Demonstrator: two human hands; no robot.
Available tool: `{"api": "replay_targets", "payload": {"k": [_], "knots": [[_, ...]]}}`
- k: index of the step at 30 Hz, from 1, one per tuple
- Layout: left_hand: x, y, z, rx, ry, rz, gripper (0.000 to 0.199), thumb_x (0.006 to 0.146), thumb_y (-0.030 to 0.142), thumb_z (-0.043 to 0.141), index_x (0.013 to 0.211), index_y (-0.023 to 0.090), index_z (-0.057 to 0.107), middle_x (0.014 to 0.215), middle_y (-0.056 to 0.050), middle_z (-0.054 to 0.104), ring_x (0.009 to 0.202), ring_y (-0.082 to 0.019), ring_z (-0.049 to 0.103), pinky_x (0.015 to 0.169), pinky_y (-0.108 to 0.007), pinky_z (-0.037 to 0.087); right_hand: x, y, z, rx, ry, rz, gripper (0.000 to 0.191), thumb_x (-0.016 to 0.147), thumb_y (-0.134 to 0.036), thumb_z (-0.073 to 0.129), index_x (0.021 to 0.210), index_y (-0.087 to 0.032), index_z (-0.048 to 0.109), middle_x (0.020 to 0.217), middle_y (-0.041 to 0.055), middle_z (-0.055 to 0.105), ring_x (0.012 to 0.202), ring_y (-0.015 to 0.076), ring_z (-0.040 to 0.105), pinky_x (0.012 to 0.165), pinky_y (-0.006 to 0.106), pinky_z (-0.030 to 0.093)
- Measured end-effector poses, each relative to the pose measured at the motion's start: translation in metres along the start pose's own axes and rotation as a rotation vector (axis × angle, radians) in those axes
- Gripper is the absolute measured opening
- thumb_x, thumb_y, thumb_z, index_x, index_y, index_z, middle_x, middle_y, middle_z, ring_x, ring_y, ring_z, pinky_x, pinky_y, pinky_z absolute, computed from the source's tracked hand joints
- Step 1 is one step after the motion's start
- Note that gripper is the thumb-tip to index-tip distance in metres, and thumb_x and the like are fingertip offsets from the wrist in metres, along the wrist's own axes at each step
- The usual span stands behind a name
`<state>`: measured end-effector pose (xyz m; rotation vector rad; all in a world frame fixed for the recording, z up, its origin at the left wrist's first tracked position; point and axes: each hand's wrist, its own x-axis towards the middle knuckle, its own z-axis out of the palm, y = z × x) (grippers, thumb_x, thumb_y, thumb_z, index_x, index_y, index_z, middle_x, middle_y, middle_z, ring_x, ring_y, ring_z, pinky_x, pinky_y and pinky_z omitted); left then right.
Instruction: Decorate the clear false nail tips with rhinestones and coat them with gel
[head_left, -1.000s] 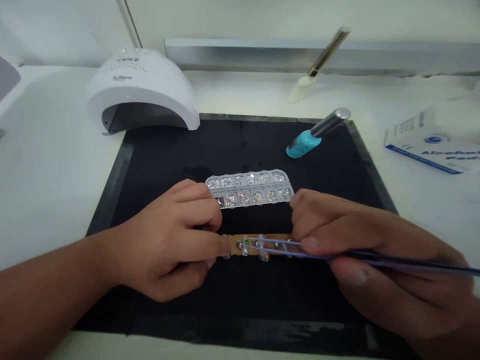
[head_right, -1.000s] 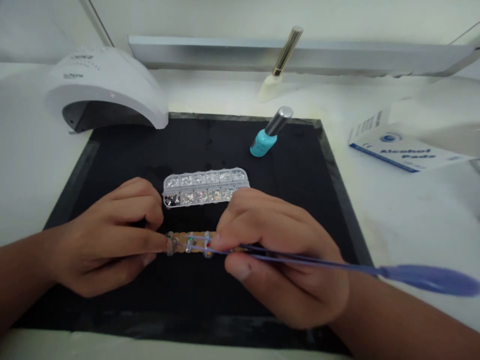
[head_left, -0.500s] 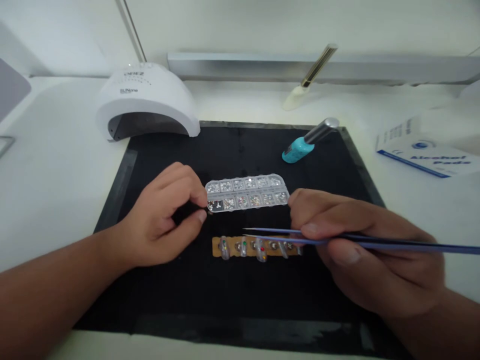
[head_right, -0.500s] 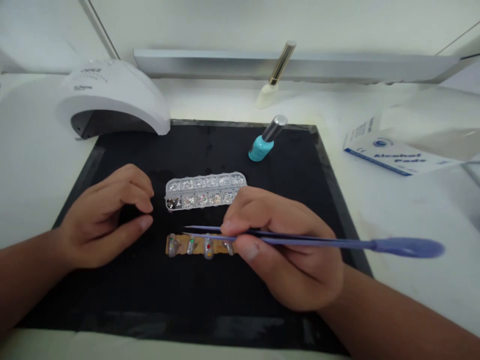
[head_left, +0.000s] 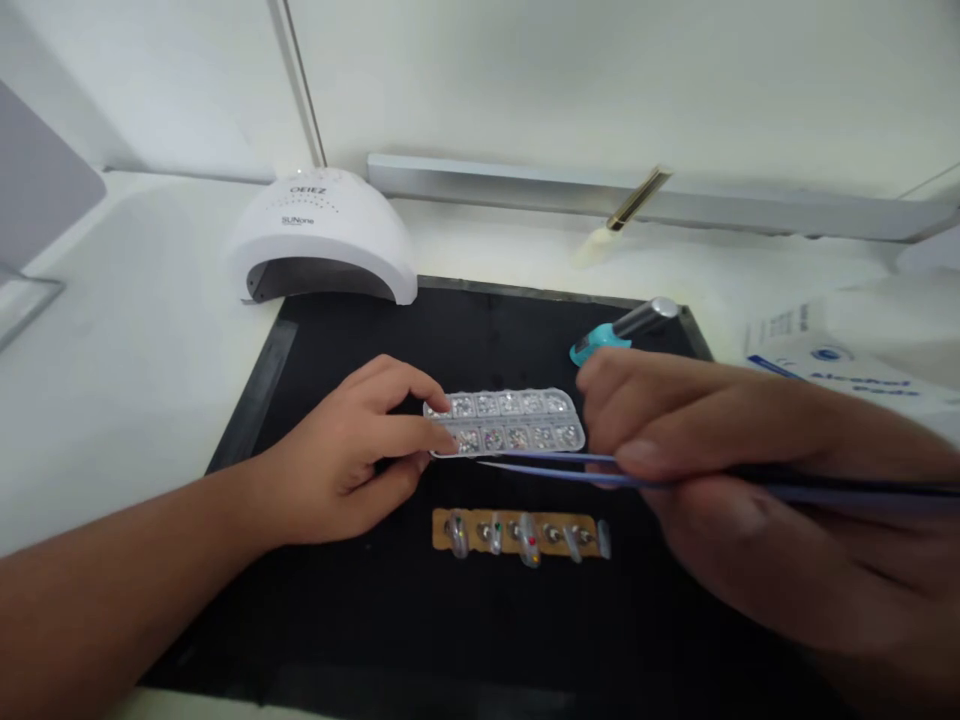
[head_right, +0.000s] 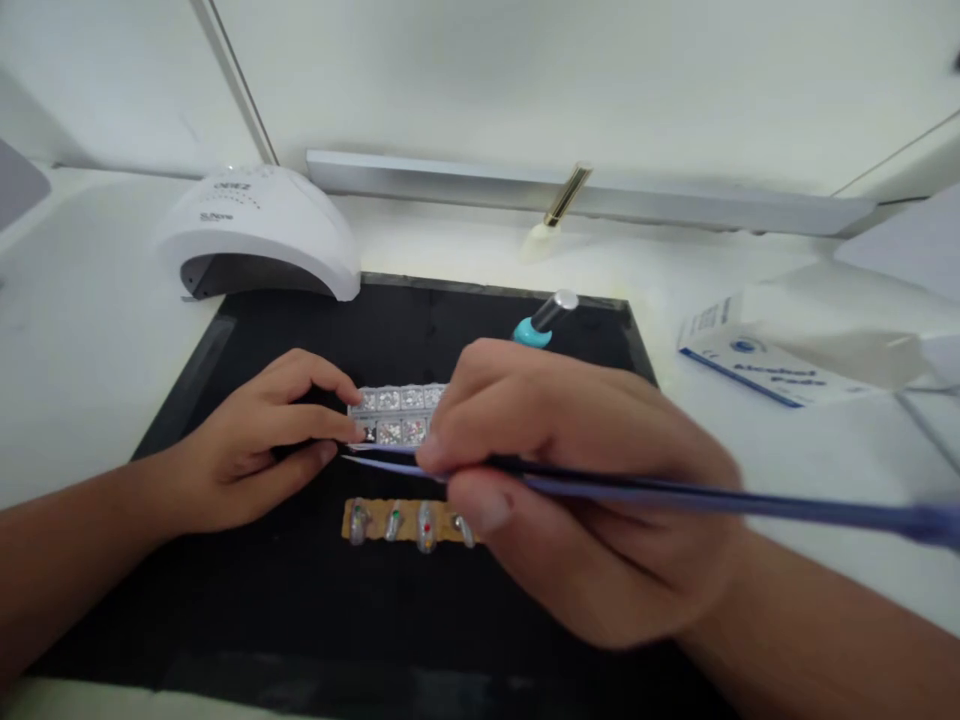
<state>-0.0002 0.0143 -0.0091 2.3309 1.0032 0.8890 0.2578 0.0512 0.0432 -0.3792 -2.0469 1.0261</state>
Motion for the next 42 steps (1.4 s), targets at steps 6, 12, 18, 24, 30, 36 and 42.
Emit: {"api": "replay_targets", "payload": {"k": [6, 12, 18, 24, 30, 36, 42], "knots": [[0.003, -0.002, 0.002, -0.022, -0.032, -0.091, 0.030, 0.085, 0.004, 0.053, 0.107, 0.020, 0.065, 0.114, -0.008, 0.061, 0.105, -0.021, 0.056, 0.091, -0.041, 0.046, 0.007, 0.032, 0.009, 0.026, -0.054, 0.002, 0.011, 0.090, -0.015, 0.056, 0.092, -0.017, 0.066, 0.073, 0.0042, 0.062, 0.066, 0.0150, 0.058, 0.058, 0.031, 0.048], [0.007, 0.001, 0.004, -0.111, -0.035, -0.186, 0.031, 0.085, 0.001, 0.052, 0.108, 0.020, 0.062, 0.106, -0.005, 0.064, 0.098, -0.020, 0.057, 0.086, -0.039, 0.046, 0.004, 0.038, 0.009, -0.061, -0.214, 0.033, 0.015, 0.088, -0.008, 0.056, 0.098, -0.016, 0.062, 0.077, 0.0045, 0.067, 0.074, 0.0159, 0.062, 0.072, 0.035, 0.054], [0.007, 0.004, 0.003, -0.112, -0.017, -0.227, 0.037, 0.083, -0.001, 0.050, 0.112, 0.020, 0.061, 0.113, -0.004, 0.060, 0.103, -0.017, 0.054, 0.088, -0.033, 0.046, 0.004, 0.044, 0.014, -0.056, -0.188, 0.072, 0.015, 0.087, -0.007, 0.055, 0.099, -0.015, 0.061, 0.075, 0.0041, 0.063, 0.072, 0.0149, 0.058, 0.068, 0.032, 0.053], [0.007, 0.002, 0.005, -0.030, -0.018, -0.240, 0.035, 0.085, 0.005, 0.052, 0.114, 0.022, 0.060, 0.124, -0.005, 0.056, 0.120, -0.019, 0.049, 0.099, -0.036, 0.043, 0.007, 0.047, 0.013, -0.104, -0.189, 0.103, 0.014, 0.088, -0.008, 0.052, 0.096, -0.016, 0.060, 0.076, 0.0023, 0.063, 0.070, 0.0128, 0.059, 0.065, 0.028, 0.052], [0.008, 0.006, 0.002, -0.013, -0.055, -0.271, 0.037, 0.083, 0.002, 0.051, 0.113, 0.024, 0.059, 0.123, -0.003, 0.058, 0.121, -0.017, 0.049, 0.102, -0.036, 0.041, 0.007, 0.047, 0.012, -0.146, -0.201, 0.121, 0.010, 0.091, -0.011, 0.051, 0.094, -0.016, 0.059, 0.076, 0.0008, 0.060, 0.068, 0.0106, 0.057, 0.062, 0.024, 0.049], [0.008, 0.007, 0.000, -0.020, -0.087, -0.267, 0.033, 0.085, 0.003, 0.049, 0.109, 0.024, 0.058, 0.122, -0.002, 0.056, 0.118, -0.016, 0.049, 0.101, -0.035, 0.040, 0.007, 0.045, 0.010, -0.188, -0.285, 0.112, 0.012, 0.091, -0.010, 0.053, 0.099, -0.016, 0.059, 0.081, 0.0038, 0.065, 0.076, 0.0128, 0.059, 0.068, 0.025, 0.053], [0.009, 0.007, 0.002, -0.011, -0.078, -0.258, 0.025, 0.086, 0.004, 0.049, 0.104, 0.021, 0.055, 0.119, -0.004, 0.058, 0.117, -0.017, 0.049, 0.100, -0.035, 0.040, 0.006, 0.046, 0.011, -0.210, -0.299, 0.088, 0.009, 0.093, -0.013, 0.051, 0.099, -0.016, 0.058, 0.081, 0.0042, 0.063, 0.074, 0.0133, 0.059, 0.065, 0.026, 0.051]]}}
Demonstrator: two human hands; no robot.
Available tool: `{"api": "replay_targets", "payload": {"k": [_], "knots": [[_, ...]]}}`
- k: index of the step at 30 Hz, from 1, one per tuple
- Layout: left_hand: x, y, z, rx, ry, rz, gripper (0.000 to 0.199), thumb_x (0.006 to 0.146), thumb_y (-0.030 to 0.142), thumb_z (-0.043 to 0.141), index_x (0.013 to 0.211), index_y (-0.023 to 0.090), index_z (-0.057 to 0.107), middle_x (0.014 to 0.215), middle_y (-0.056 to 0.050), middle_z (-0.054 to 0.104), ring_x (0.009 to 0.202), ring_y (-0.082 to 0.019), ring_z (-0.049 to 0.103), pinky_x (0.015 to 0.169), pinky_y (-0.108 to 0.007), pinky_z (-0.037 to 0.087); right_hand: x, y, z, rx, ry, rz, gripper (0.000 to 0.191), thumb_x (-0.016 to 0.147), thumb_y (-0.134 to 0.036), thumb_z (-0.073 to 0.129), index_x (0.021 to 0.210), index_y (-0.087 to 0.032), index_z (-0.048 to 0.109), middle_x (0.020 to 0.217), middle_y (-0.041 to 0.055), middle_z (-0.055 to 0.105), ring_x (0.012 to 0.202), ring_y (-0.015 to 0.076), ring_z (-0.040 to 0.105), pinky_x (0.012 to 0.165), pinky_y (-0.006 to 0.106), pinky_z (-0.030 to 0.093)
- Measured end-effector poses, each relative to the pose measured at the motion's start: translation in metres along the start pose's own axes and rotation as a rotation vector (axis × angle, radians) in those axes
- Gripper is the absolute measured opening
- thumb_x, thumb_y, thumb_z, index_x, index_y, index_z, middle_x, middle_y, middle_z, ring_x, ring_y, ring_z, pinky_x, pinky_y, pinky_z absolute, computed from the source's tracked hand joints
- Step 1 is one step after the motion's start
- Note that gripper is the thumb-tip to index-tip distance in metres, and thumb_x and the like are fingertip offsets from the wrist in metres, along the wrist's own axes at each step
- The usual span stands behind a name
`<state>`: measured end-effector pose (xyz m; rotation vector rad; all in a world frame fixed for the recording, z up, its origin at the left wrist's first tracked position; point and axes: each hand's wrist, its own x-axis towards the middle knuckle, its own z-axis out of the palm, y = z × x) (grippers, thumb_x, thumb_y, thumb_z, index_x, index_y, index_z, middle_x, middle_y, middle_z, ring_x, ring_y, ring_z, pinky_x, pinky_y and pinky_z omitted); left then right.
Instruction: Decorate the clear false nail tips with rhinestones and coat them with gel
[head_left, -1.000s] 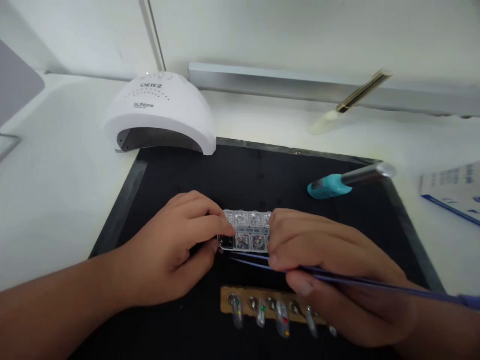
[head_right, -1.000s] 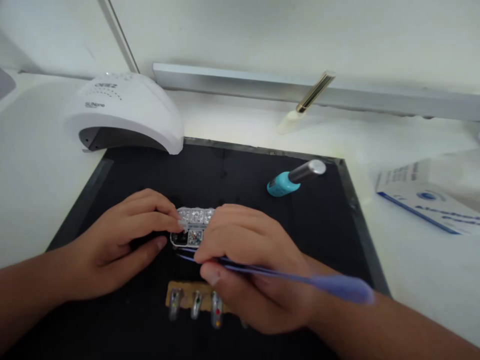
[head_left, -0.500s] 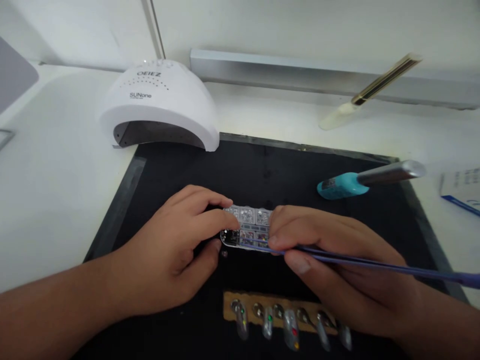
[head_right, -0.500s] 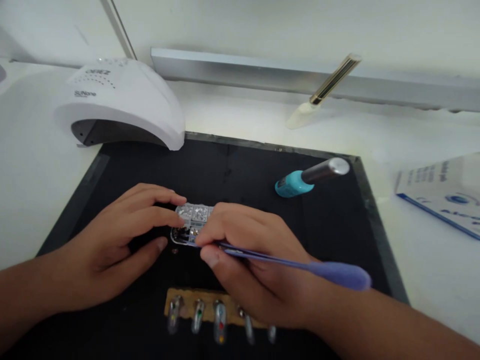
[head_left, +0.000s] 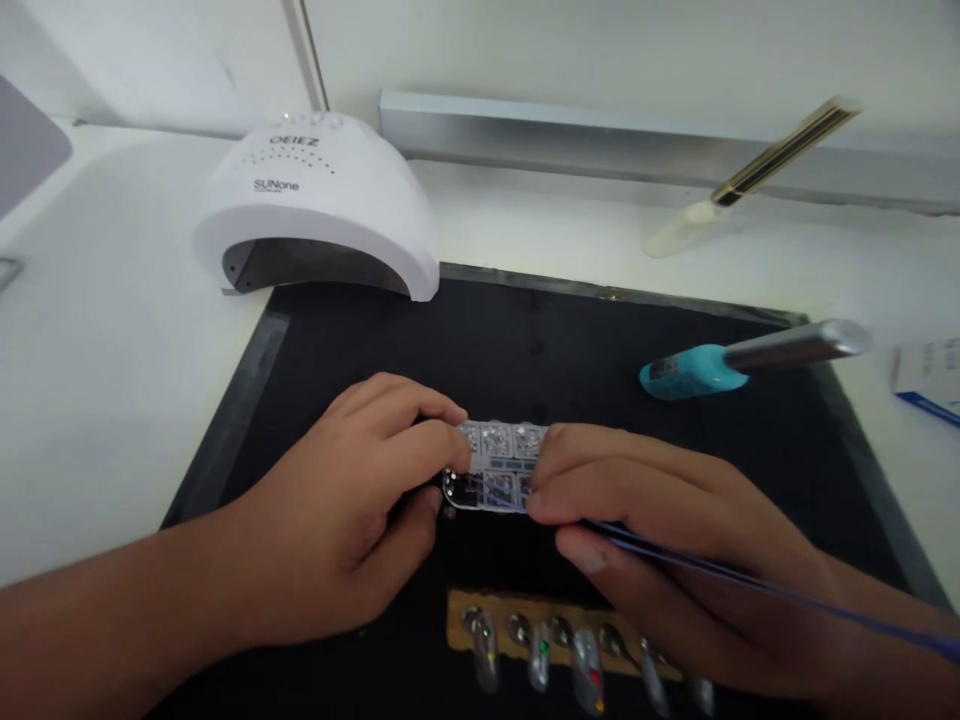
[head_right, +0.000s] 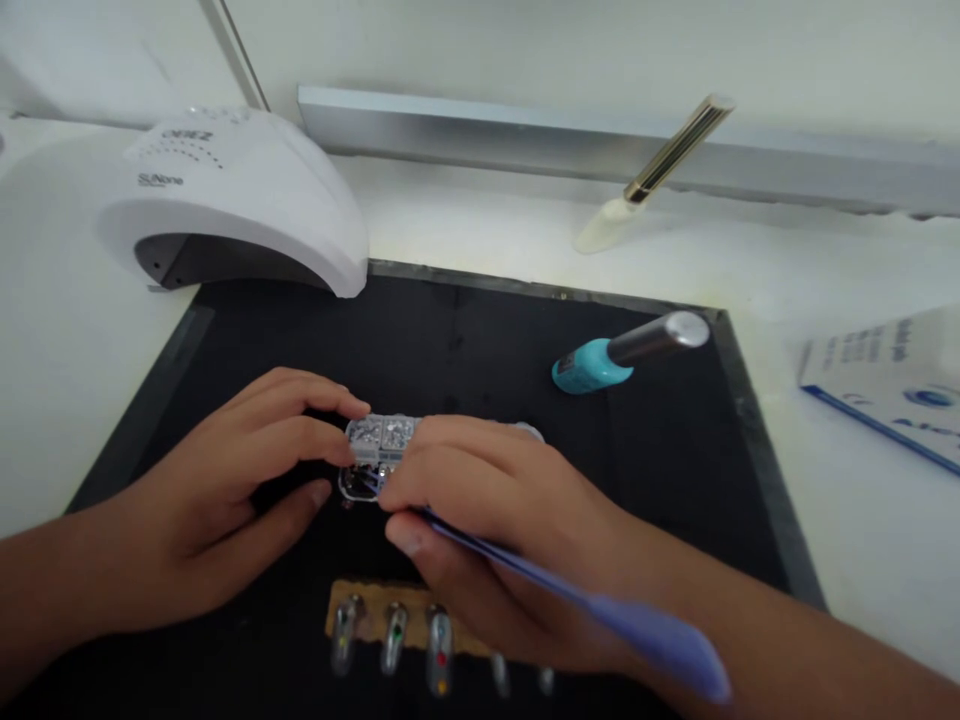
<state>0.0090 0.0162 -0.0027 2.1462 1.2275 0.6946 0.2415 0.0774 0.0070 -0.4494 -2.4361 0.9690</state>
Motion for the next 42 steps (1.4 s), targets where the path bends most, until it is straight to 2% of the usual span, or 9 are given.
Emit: {"api": "replay_targets", "payload": {"k": [4, 15, 18, 23, 32, 42], "knots": [[0.0008, -0.0010, 0.0012, 0.006, 0.013, 0.003, 0.021, 0.085, 0.006, 0.050, 0.101, 0.019, 0.052, 0.117, -0.005, 0.060, 0.116, -0.018, 0.050, 0.100, -0.034, 0.040, 0.0005, 0.0010, 0.0002, -0.023, -0.013, -0.011, 0.008, 0.094, -0.016, 0.052, 0.100, -0.017, 0.056, 0.084, 0.0046, 0.065, 0.078, 0.0142, 0.061, 0.069, 0.027, 0.052], [-0.0005, -0.0009, 0.0008, 0.031, 0.013, 0.003, 0.024, 0.084, 0.006, 0.050, 0.104, 0.020, 0.052, 0.119, -0.003, 0.060, 0.114, -0.017, 0.051, 0.099, -0.034, 0.041, 0.0003, 0.0004, 0.0031, -0.100, -0.029, -0.063, 0.008, 0.097, -0.015, 0.049, 0.099, -0.014, 0.057, 0.088, 0.0067, 0.068, 0.085, 0.0147, 0.064, 0.077, 0.026, 0.054], [-0.0012, -0.0004, 0.0003, 0.036, 0.016, 0.005, 0.025, 0.085, 0.006, 0.050, 0.105, 0.020, 0.052, 0.119, -0.002, 0.060, 0.113, -0.016, 0.051, 0.099, -0.032, 0.041, 0.0018, -0.0007, 0.0024, -0.109, -0.010, -0.086, 0.010, 0.099, -0.019, 0.047, 0.099, -0.015, 0.056, 0.087, 0.0067, 0.067, 0.083, 0.0147, 0.064, 0.074, 0.026, 0.053], [-0.0004, 0.0000, -0.0001, 0.041, 0.018, -0.002, 0.024, 0.085, 0.006, 0.050, 0.105, 0.020, 0.052, 0.119, -0.002, 0.060, 0.113, -0.016, 0.051, 0.098, -0.032, 0.042, 0.0022, -0.0012, 0.0011, -0.130, -0.022, -0.070, 0.009, 0.098, -0.015, 0.046, 0.100, -0.015, 0.055, 0.087, 0.0062, 0.067, 0.084, 0.0147, 0.065, 0.073, 0.025, 0.053], [-0.0001, -0.0006, 0.0009, 0.041, 0.028, 0.012, 0.025, 0.084, 0.005, 0.050, 0.105, 0.019, 0.051, 0.117, -0.004, 0.061, 0.110, -0.018, 0.052, 0.096, -0.035, 0.044, 0.0012, 0.0004, 0.0028, -0.116, -0.023, -0.106, 0.011, 0.099, -0.020, 0.047, 0.098, -0.016, 0.057, 0.087, 0.0067, 0.066, 0.081, 0.0148, 0.065, 0.070, 0.026, 0.054], [0.0009, -0.0009, 0.0007, 0.038, 0.024, 0.017, 0.026, 0.083, 0.006, 0.050, 0.105, 0.020, 0.051, 0.118, -0.006, 0.062, 0.110, -0.021, 0.054, 0.094, -0.039, 0.046, 0.0023, -0.0013, 0.0018, -0.092, -0.046, -0.066, 0.012, 0.098, -0.019, 0.048, 0.095, -0.014, 0.059, 0.086, 0.0064, 0.066, 0.079, 0.0144, 0.063, 0.070, 0.026, 0.054]]}}
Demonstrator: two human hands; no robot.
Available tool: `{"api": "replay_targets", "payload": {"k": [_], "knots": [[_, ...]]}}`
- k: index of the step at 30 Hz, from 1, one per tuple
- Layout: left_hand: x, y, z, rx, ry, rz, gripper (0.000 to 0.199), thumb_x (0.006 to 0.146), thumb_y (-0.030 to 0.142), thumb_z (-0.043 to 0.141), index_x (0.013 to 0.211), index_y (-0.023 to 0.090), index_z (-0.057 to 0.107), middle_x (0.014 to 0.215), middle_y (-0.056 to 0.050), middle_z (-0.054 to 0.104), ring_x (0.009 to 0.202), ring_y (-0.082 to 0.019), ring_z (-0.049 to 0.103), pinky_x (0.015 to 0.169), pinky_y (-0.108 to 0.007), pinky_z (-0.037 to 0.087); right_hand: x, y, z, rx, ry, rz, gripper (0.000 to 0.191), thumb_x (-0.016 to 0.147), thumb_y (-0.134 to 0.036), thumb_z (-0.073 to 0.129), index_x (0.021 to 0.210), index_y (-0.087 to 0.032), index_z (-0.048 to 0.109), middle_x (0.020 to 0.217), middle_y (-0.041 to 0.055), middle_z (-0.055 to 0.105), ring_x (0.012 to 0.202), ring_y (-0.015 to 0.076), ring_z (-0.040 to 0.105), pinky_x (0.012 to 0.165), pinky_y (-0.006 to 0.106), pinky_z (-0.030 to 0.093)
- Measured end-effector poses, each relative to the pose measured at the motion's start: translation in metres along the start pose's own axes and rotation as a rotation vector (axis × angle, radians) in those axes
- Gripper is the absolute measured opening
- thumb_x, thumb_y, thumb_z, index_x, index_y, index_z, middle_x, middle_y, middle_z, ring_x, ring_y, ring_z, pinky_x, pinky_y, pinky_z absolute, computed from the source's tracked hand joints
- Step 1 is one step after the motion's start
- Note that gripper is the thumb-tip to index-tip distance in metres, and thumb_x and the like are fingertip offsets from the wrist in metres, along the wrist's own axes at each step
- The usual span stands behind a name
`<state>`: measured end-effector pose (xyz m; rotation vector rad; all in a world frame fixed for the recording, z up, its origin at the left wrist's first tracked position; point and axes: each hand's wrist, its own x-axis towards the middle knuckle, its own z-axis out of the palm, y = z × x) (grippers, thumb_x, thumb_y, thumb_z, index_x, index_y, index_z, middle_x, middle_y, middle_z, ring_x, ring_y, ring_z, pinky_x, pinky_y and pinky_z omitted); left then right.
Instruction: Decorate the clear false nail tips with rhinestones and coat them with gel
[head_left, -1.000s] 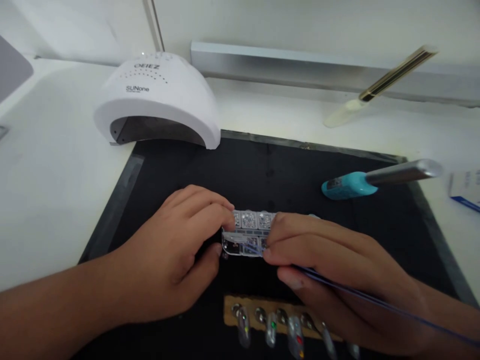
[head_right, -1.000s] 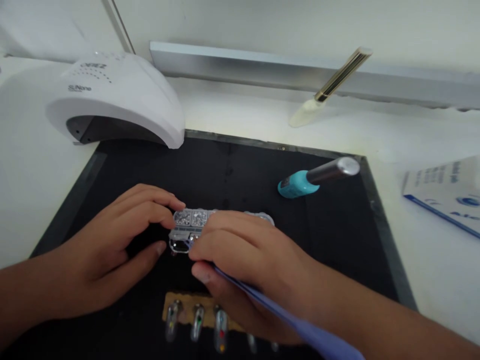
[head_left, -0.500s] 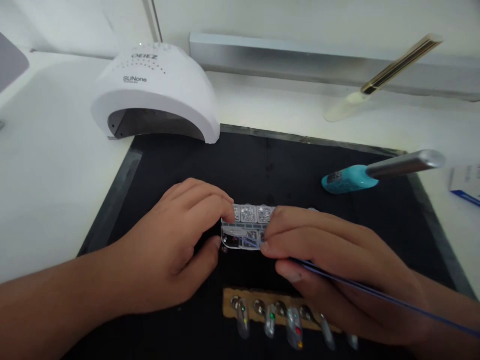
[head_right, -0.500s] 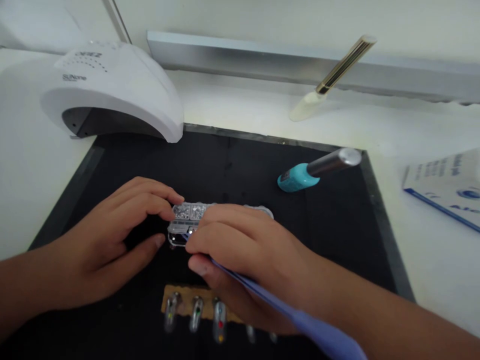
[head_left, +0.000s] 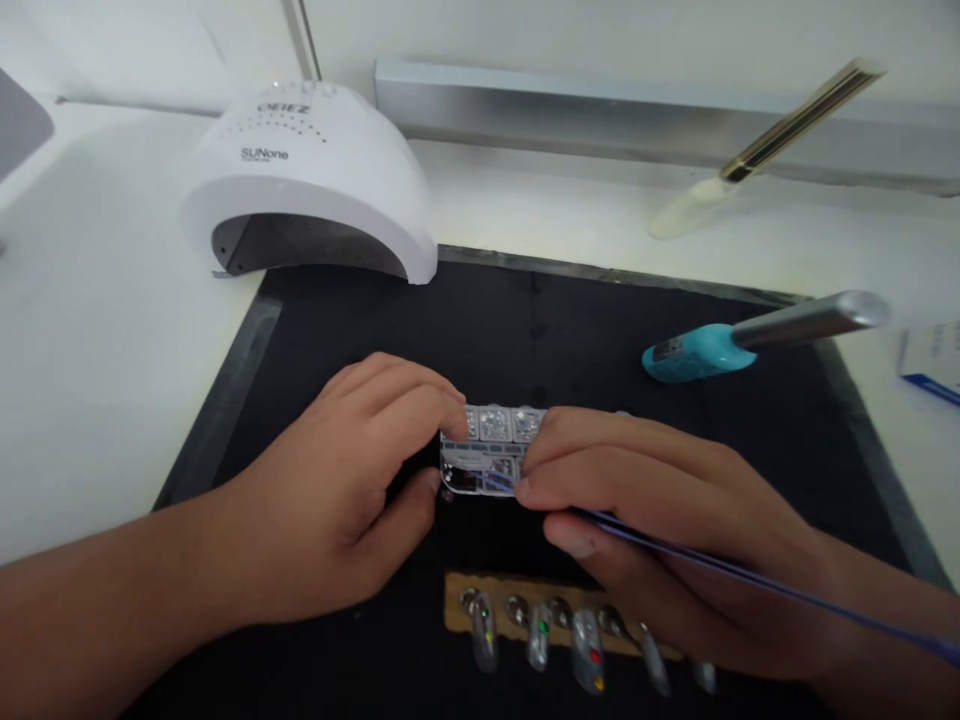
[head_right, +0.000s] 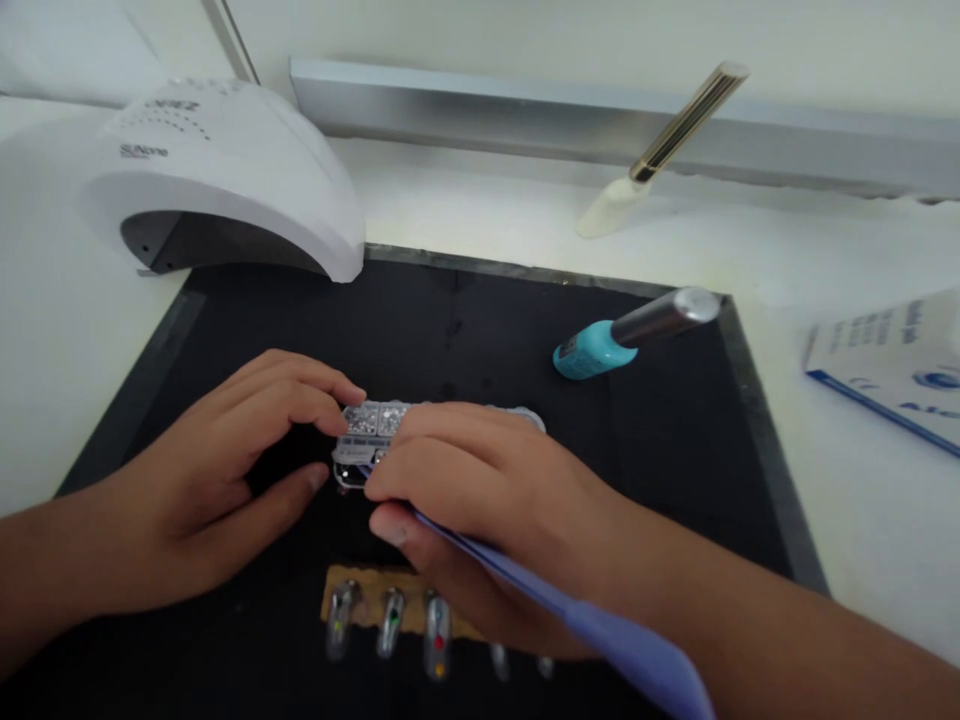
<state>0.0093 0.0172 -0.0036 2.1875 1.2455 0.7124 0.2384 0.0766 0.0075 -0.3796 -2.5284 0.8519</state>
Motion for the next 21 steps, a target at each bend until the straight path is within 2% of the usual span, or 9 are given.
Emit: {"api": "replay_targets", "payload": {"k": [21], "knots": [[-0.0005, 0.0006, -0.0011, -0.008, -0.008, -0.014, 0.027, 0.083, 0.007, 0.050, 0.105, 0.021, 0.051, 0.117, -0.006, 0.062, 0.110, -0.023, 0.055, 0.093, -0.043, 0.048, -0.0010, -0.0004, -0.0007, -0.019, 0.004, 0.011, 0.009, 0.097, -0.018, 0.049, 0.097, -0.017, 0.057, 0.084, 0.0057, 0.068, 0.079, 0.0152, 0.065, 0.069, 0.026, 0.054]]}}
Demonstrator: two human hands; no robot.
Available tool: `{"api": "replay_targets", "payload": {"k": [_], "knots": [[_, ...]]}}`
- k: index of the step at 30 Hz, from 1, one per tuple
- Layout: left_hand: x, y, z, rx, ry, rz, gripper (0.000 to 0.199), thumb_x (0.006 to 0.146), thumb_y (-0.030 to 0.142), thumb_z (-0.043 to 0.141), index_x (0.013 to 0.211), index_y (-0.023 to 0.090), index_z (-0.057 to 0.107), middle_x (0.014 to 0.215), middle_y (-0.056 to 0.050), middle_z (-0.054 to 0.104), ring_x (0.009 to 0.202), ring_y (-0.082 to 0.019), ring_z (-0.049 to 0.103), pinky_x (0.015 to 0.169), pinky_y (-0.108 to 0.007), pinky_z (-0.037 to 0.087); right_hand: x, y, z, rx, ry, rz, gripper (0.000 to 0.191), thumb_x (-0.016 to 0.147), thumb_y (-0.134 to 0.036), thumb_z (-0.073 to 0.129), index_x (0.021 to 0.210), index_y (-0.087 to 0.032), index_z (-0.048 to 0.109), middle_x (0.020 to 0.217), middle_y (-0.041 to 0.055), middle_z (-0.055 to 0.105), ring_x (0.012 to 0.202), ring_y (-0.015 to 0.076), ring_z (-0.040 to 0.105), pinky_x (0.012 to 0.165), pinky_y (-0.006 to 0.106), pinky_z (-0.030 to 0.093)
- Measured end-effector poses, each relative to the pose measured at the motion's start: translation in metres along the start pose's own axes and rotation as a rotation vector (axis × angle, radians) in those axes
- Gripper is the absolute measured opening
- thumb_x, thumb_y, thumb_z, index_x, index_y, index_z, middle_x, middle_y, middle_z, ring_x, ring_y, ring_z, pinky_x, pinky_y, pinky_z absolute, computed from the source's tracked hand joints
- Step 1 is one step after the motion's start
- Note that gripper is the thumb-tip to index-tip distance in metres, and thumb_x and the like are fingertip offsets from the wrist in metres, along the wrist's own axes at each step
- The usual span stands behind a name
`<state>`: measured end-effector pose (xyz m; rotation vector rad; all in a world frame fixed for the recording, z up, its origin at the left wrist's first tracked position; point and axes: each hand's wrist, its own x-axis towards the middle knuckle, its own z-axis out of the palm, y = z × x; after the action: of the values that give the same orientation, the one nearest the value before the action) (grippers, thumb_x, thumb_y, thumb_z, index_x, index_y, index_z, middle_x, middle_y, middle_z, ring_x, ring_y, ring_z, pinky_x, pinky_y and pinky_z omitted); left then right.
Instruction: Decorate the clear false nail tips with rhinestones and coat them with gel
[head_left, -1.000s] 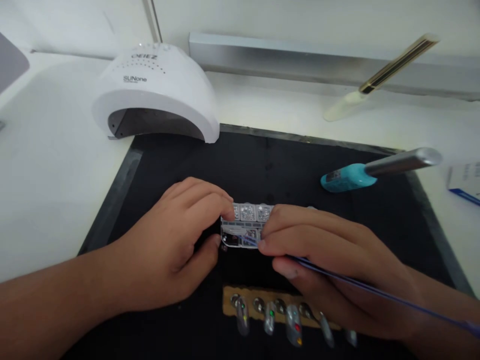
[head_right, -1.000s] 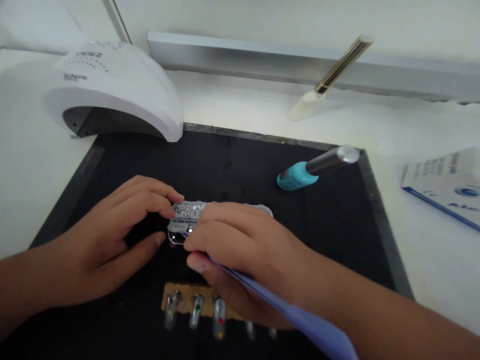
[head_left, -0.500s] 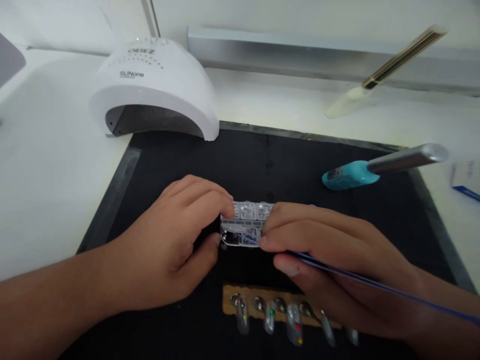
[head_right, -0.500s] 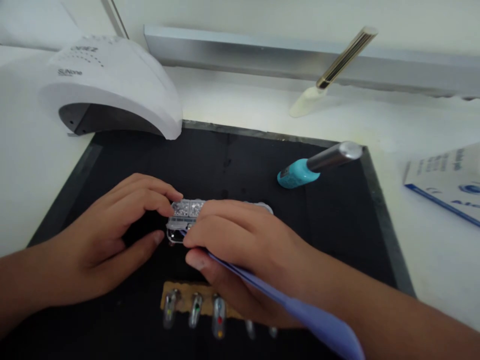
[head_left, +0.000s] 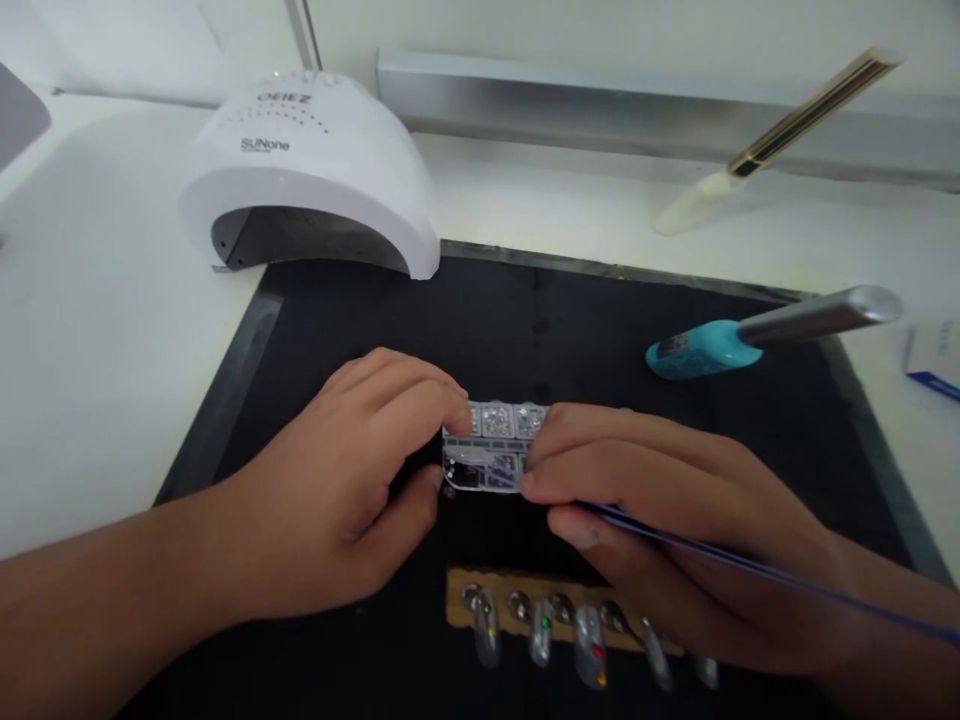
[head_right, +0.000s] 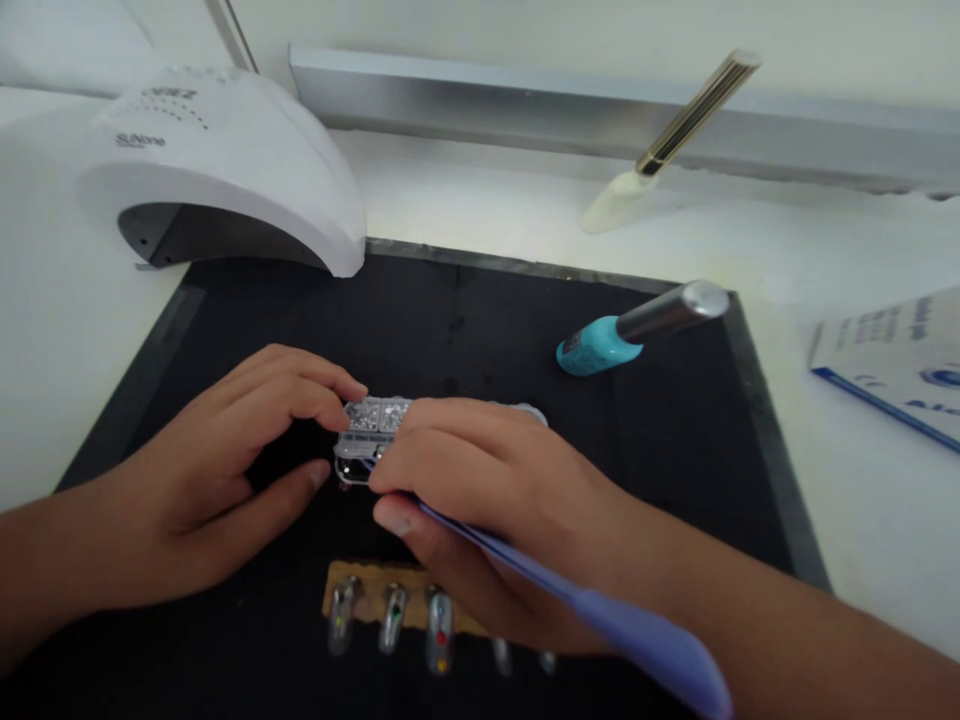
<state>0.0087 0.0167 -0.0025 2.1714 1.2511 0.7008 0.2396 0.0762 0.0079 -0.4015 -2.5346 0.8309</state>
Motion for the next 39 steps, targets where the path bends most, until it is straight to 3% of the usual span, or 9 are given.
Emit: {"api": "replay_targets", "payload": {"k": [11, 16, 20, 23, 28, 33, 39], "knots": [[-0.002, -0.001, 0.000, 0.020, 0.011, 0.021, 0.028, 0.081, 0.006, 0.052, 0.106, 0.019, 0.052, 0.115, -0.006, 0.062, 0.108, -0.022, 0.055, 0.092, -0.040, 0.047, 0.001, 0.000, 0.001, -0.004, 0.011, 0.005, 0.007, 0.096, -0.016, 0.050, 0.097, -0.018, 0.057, 0.083, 0.0050, 0.069, 0.080, 0.0154, 0.066, 0.071, 0.026, 0.055], [-0.002, -0.003, -0.001, 0.053, 0.032, 0.062, 0.025, 0.082, 0.008, 0.051, 0.105, 0.018, 0.053, 0.110, -0.006, 0.064, 0.104, -0.023, 0.056, 0.090, -0.040, 0.047, -0.005, -0.006, -0.001, 0.038, 0.094, 0.019, 0.007, 0.095, -0.016, 0.053, 0.094, -0.021, 0.057, 0.079, 0.0026, 0.066, 0.079, 0.0158, 0.067, 0.068, 0.026, 0.055], [-0.003, -0.006, 0.000, 0.079, 0.053, 0.079, 0.027, 0.081, 0.009, 0.051, 0.106, 0.019, 0.054, 0.108, -0.005, 0.065, 0.103, -0.023, 0.055, 0.090, -0.041, 0.046, -0.008, -0.021, -0.006, 0.069, 0.150, 0.000, 0.008, 0.096, -0.018, 0.052, 0.094, -0.020, 0.059, 0.080, 0.0026, 0.066, 0.079, 0.0152, 0.068, 0.070, 0.027, 0.056], [-0.003, -0.008, 0.002, 0.084, 0.071, 0.091, 0.027, 0.081, 0.010, 0.051, 0.106, 0.018, 0.054, 0.106, -0.004, 0.064, 0.102, -0.023, 0.054, 0.090, -0.041, 0.046, -0.011, -0.039, -0.011, 0.069, 0.187, 0.063, 0.011, 0.098, -0.021, 0.050, 0.095, -0.023, 0.060, 0.079, 0.0030, 0.065, 0.078, 0.0158, 0.067, 0.069, 0.028, 0.055], [-0.003, -0.010, 0.002, 0.084, 0.060, 0.059, 0.029, 0.080, 0.010, 0.052, 0.107, 0.017, 0.054, 0.109, -0.005, 0.062, 0.103, -0.024, 0.053, 0.091, -0.042, 0.045, -0.030, -0.060, -0.008, 0.205, 0.190, 0.084, 0.008, 0.095, -0.025, 0.056, 0.098, -0.023, 0.063, 0.078, 0.0034, 0.063, 0.071, 0.0149, 0.063, 0.066, 0.028, 0.055], [-0.008, -0.009, -0.002, 0.020, 0.104, 0.207, 0.029, 0.076, 0.003, 0.053, 0.100, 0.019, 0.054, 0.113, -0.006, 0.062, 0.109, -0.022, 0.054, 0.097, -0.041, 0.044, -0.043, -0.061, 0.008, 0.243, 0.223, -0.028, 0.014, 0.093, -0.016, 0.054, 0.103, -0.013, 0.064, 0.080, 0.0071, 0.063, 0.074, 0.0161, 0.060, 0.065, 0.032, 0.053], [-0.014, 0.003, -0.008, -0.045, -0.002, 0.399, 0.024, 0.076, 0.002, 0.051, 0.088, 0.023, 0.057, 0.100, -0.005, 0.062, 0.106, -0.023, 0.056, 0.098, -0.044, 0.045, -0.040, -0.057, 0.010, 0.145, 0.204, -0.019, 0.013, 0.098, -0.022, 0.051, 0.098, -0.016, 0.062, 0.081, 0.0057, 0.066, 0.077, 0.0158, 0.062, 0.075, 0.037, 0.054]]}}
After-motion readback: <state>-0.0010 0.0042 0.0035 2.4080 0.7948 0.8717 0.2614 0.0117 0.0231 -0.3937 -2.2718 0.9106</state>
